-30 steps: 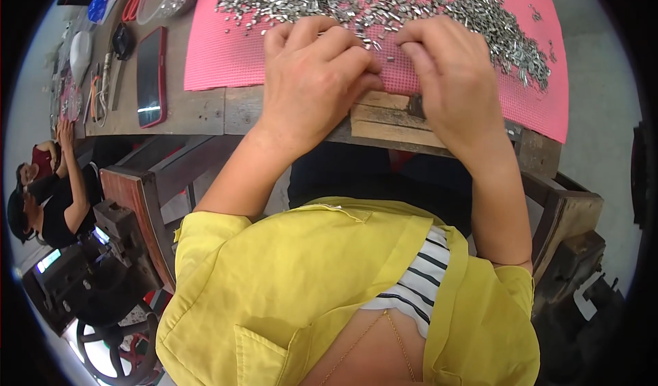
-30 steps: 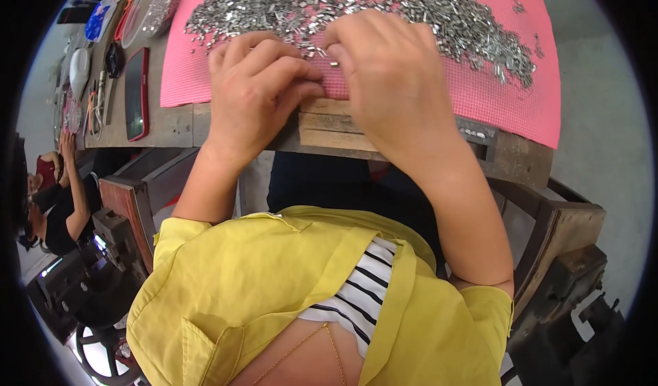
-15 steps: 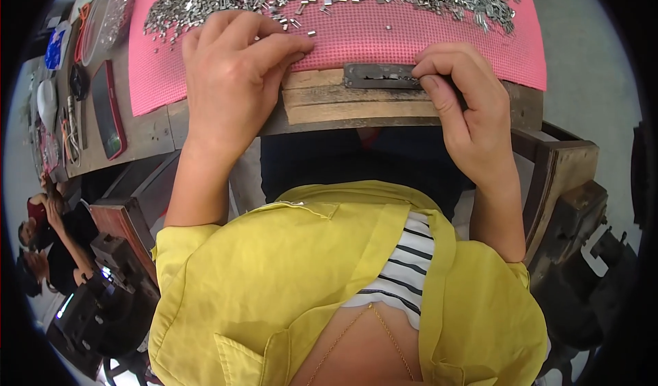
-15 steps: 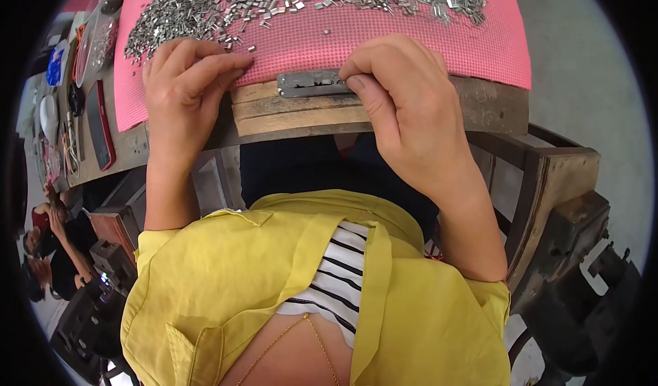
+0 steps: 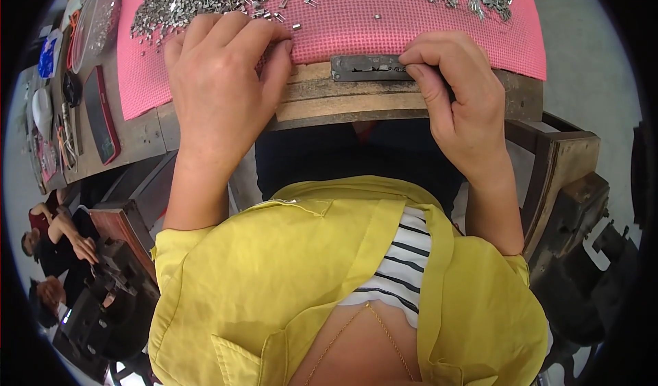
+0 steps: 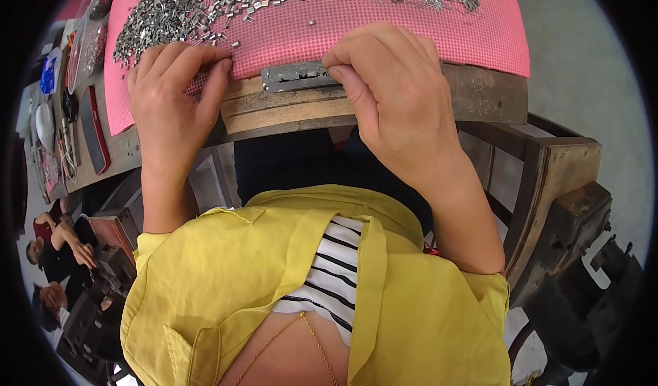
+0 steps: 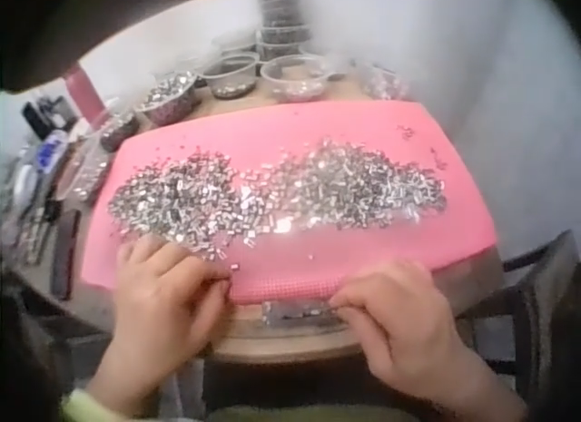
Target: The recorder is sorting small metal components and placing them precisely into a multi-slot metal jig on a workbench.
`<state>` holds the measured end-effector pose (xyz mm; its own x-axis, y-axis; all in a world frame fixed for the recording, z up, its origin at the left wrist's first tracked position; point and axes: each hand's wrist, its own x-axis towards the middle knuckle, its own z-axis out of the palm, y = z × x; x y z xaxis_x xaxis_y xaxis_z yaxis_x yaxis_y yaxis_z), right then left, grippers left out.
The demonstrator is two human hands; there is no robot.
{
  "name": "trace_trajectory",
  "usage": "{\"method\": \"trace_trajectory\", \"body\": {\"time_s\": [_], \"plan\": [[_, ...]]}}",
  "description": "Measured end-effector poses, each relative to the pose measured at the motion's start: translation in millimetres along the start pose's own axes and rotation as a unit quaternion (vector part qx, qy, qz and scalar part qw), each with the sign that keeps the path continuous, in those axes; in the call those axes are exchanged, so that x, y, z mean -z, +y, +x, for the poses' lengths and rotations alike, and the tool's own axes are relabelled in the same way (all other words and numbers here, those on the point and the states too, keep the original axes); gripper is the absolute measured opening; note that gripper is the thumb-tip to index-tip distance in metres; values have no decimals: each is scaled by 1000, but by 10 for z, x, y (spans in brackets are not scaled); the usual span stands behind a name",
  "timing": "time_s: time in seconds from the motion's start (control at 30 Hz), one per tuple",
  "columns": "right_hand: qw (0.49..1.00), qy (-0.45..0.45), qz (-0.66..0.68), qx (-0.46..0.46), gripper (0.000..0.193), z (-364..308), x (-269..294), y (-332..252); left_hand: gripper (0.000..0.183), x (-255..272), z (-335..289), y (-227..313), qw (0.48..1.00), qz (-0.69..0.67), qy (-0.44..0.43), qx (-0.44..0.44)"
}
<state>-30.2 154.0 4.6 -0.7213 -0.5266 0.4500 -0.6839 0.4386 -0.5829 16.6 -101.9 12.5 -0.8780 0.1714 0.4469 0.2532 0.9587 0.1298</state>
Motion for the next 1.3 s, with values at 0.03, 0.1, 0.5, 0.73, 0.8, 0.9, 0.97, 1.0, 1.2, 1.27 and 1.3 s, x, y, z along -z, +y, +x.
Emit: {"method": "trace_trajectory", "body": {"time_s": [0.03,0.1,0.5,0.73,0.8,0.9,0.97,1.0,1.2,1.27,1.3], "plan": [[1000,0,0,-1,17,-5,-2,-2,10,-10,7,18,1000,4,-2,4],[999,15,-26,23,19,-18,-9,-2,10,-36,22,57,1000,-24,7,11],[998,29,-30,43,23,-54,-3,11,8,-199,82,485,950,-309,-27,21],[998,53,18,2,28,-54,97,10,12,-372,58,546,960,-278,37,15],[998,66,11,12,28,-42,103,31,13,-389,65,547,962,-269,45,2],[997,74,8,11,28,-44,109,37,13,-398,66,555,968,-244,62,-16],[997,77,13,9,28,-52,93,42,14,-412,58,565,971,-227,69,-23],[997,79,17,9,28,-58,87,43,14,-426,52,572,973,-215,80,-27],[997,79,21,-3,27,-67,86,31,16,-319,78,605,982,-170,70,-42],[997,74,22,-5,26,-66,101,24,15,-278,92,590,985,-158,55,-50],[997,69,20,-9,25,-64,111,23,18,-273,96,573,982,-174,45,-54]]}}
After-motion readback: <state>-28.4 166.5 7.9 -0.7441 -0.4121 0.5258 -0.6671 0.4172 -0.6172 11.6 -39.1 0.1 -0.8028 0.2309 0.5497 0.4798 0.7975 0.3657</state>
